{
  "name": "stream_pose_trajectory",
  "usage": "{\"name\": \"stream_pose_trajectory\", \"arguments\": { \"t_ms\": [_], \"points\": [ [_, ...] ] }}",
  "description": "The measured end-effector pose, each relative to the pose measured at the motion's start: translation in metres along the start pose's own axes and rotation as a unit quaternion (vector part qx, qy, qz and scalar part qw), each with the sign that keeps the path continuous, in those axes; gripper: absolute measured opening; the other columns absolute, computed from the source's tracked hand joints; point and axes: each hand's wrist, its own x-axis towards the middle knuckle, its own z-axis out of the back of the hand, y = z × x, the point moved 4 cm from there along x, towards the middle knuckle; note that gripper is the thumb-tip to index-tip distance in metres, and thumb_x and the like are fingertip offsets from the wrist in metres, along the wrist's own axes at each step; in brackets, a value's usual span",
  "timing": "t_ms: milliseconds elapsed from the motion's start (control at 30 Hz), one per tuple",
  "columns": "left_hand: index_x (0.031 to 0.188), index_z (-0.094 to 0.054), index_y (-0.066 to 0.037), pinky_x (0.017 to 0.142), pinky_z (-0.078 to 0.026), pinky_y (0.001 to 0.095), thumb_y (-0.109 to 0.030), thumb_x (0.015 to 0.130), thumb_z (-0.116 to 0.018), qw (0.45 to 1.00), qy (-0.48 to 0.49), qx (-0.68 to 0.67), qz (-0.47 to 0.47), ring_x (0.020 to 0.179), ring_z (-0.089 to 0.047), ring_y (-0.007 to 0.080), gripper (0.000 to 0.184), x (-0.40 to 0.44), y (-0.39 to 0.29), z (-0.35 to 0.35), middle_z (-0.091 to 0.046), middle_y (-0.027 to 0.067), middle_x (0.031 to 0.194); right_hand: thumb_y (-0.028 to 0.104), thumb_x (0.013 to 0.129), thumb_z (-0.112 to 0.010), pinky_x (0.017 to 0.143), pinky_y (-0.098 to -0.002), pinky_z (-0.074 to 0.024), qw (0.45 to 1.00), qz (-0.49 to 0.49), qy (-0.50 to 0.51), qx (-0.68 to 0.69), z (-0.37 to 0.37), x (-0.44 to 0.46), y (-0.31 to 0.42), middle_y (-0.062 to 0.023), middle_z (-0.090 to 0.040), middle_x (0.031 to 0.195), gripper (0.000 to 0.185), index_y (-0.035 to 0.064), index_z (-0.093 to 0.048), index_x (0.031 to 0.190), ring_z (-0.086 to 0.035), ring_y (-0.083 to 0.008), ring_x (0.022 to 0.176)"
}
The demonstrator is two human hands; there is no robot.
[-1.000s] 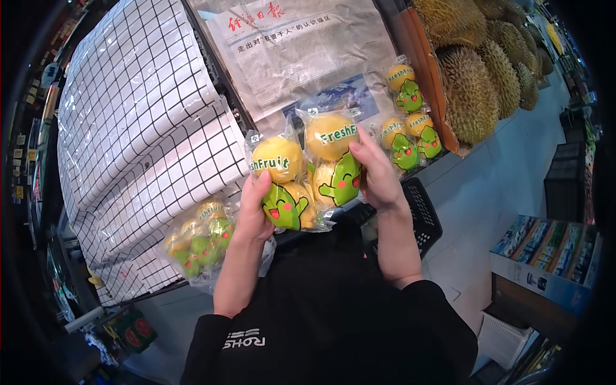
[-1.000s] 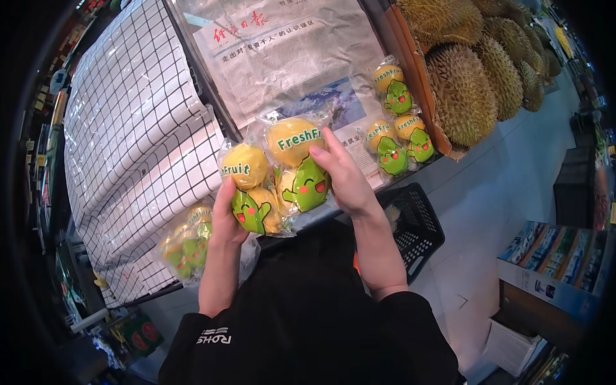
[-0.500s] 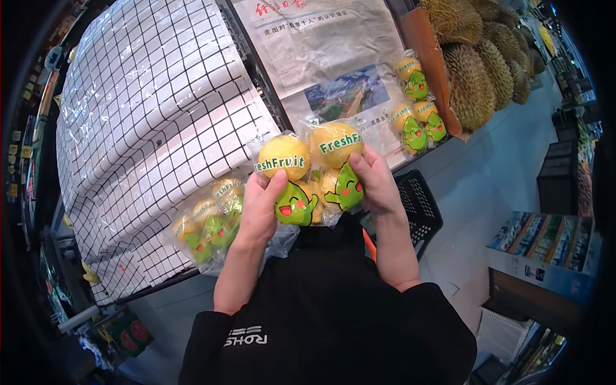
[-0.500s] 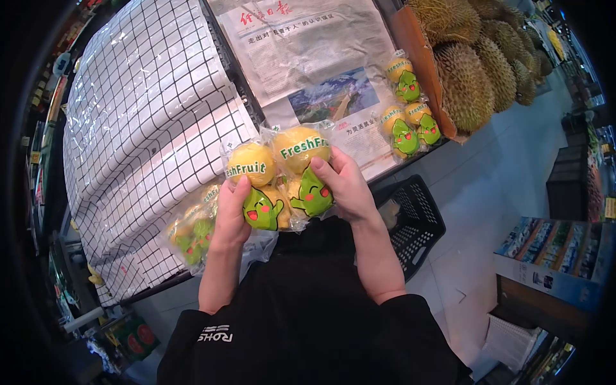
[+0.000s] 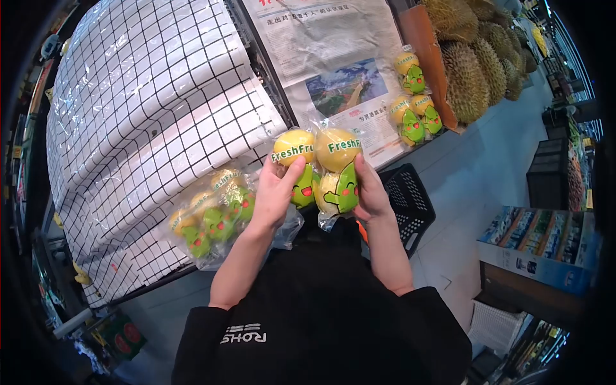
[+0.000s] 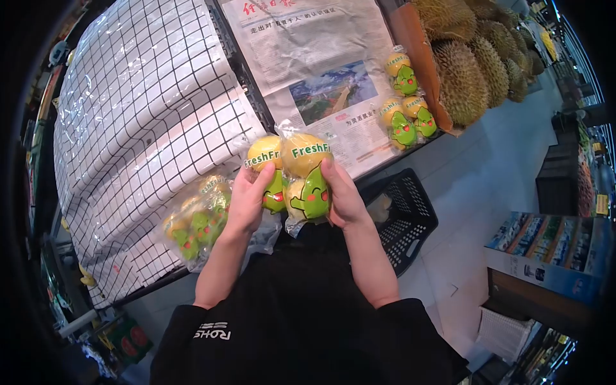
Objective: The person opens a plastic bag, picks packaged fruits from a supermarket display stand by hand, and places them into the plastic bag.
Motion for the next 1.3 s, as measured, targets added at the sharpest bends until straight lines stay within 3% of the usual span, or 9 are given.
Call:
{"name": "stream_pose_trajectory", "arguments": {
  "t_ms": [233,533,733,800,933,1033,1200,1300],
  "points": [
    [0.129,-0.043,0.001,0.090,-0.047,0.0292,-0.017,0.093,-0.061,1.000,0.000,0.007,0.008,0.106,-0.057,0.0147,0.044,0.013,0.003,-0.016,-0.059,0.0097,0.117,0.035,0.099,-0.048,0.095,-0.0347,-0.0480,0.999,0.008,-0.022,-0.041,0.014,0.009,0.015,-0.0135,-0.054,0.128,0.053,-0.0017,-0.039,0.135,-0.056,-0.0202,0.116],
    [0.131,-0.044,0.002,0.090,-0.045,0.0281,-0.021,0.099,-0.051,0.998,-0.032,0.059,0.022,0.102,-0.057,0.0133,0.040,0.069,0.061,-0.039,-0.059,0.0091,0.116,0.030,0.097,-0.053,0.093,-0.0336,-0.0490,0.994,0.017,-0.096,-0.045,0.069,0.037,0.041,-0.0104,-0.056,0.125,0.048,0.0011,-0.043,0.134,-0.057,-0.0184,0.113],
    [0.134,-0.041,0.001,0.094,-0.043,0.0293,-0.020,0.096,-0.056,0.994,0.001,0.092,0.061,0.109,-0.054,0.0159,0.046,0.077,0.087,-0.048,-0.057,0.0111,0.120,0.034,0.098,-0.050,0.089,-0.0332,-0.0511,0.986,-0.025,-0.134,-0.095,0.107,0.046,0.053,-0.0106,-0.058,0.124,0.049,-0.0003,-0.045,0.132,-0.060,-0.0180,0.108],
    [0.137,-0.038,0.001,0.094,-0.043,0.0296,-0.018,0.096,-0.056,0.995,-0.011,0.084,0.058,0.111,-0.054,0.0168,0.049,0.075,0.092,-0.050,-0.057,0.0113,0.121,0.029,0.097,-0.054,0.087,-0.0312,-0.0514,0.981,-0.043,-0.150,-0.119,0.109,0.048,0.058,-0.0090,-0.059,0.119,0.044,0.0009,-0.046,0.131,-0.060,-0.0160,0.105],
    [0.138,-0.035,0.001,0.095,-0.043,0.0302,-0.016,0.096,-0.056,0.995,-0.032,0.054,0.079,0.112,-0.054,0.0172,0.050,0.070,0.088,-0.047,-0.055,0.0117,0.123,0.028,0.098,-0.052,0.090,-0.0321,-0.0496,0.982,-0.062,-0.113,-0.138,0.102,0.050,0.057,-0.0104,-0.057,0.122,0.045,0.0000,-0.044,0.132,-0.058,-0.0173,0.108],
    [0.139,-0.034,0.001,0.096,-0.043,0.0307,-0.015,0.096,-0.055,0.997,-0.023,0.071,0.003,0.112,-0.054,0.0170,0.050,0.062,0.065,-0.050,-0.054,0.0119,0.125,0.027,0.099,-0.048,0.098,-0.0350,-0.0445,0.992,0.005,-0.070,-0.103,0.089,0.041,0.062,-0.0137,-0.052,0.130,0.047,-0.0022,-0.039,0.136,-0.052,-0.0208,0.119],
    [0.129,-0.039,0.002,0.094,-0.045,0.0300,-0.015,0.093,-0.061,0.994,-0.023,0.044,-0.096,0.109,-0.055,0.0158,0.045,0.045,0.014,-0.051,-0.056,0.0103,0.117,0.042,0.096,-0.051,0.098,-0.0376,-0.0451,0.994,0.051,0.014,-0.098,0.068,0.025,0.057,-0.0155,-0.053,0.129,0.062,-0.0038,-0.038,0.135,-0.055,-0.0240,0.116],
    [0.128,-0.040,0.003,0.091,-0.047,0.0299,-0.016,0.092,-0.063,0.996,-0.010,-0.013,-0.084,0.106,-0.057,0.0154,0.047,0.032,-0.004,-0.036,-0.057,0.0103,0.115,0.049,0.096,-0.047,0.104,-0.0436,-0.0399,0.997,0.024,0.011,-0.079,0.068,0.022,0.038,-0.0160,-0.046,0.138,0.067,0.0003,-0.034,0.141,-0.048,-0.0286,0.125]
  ]
}}
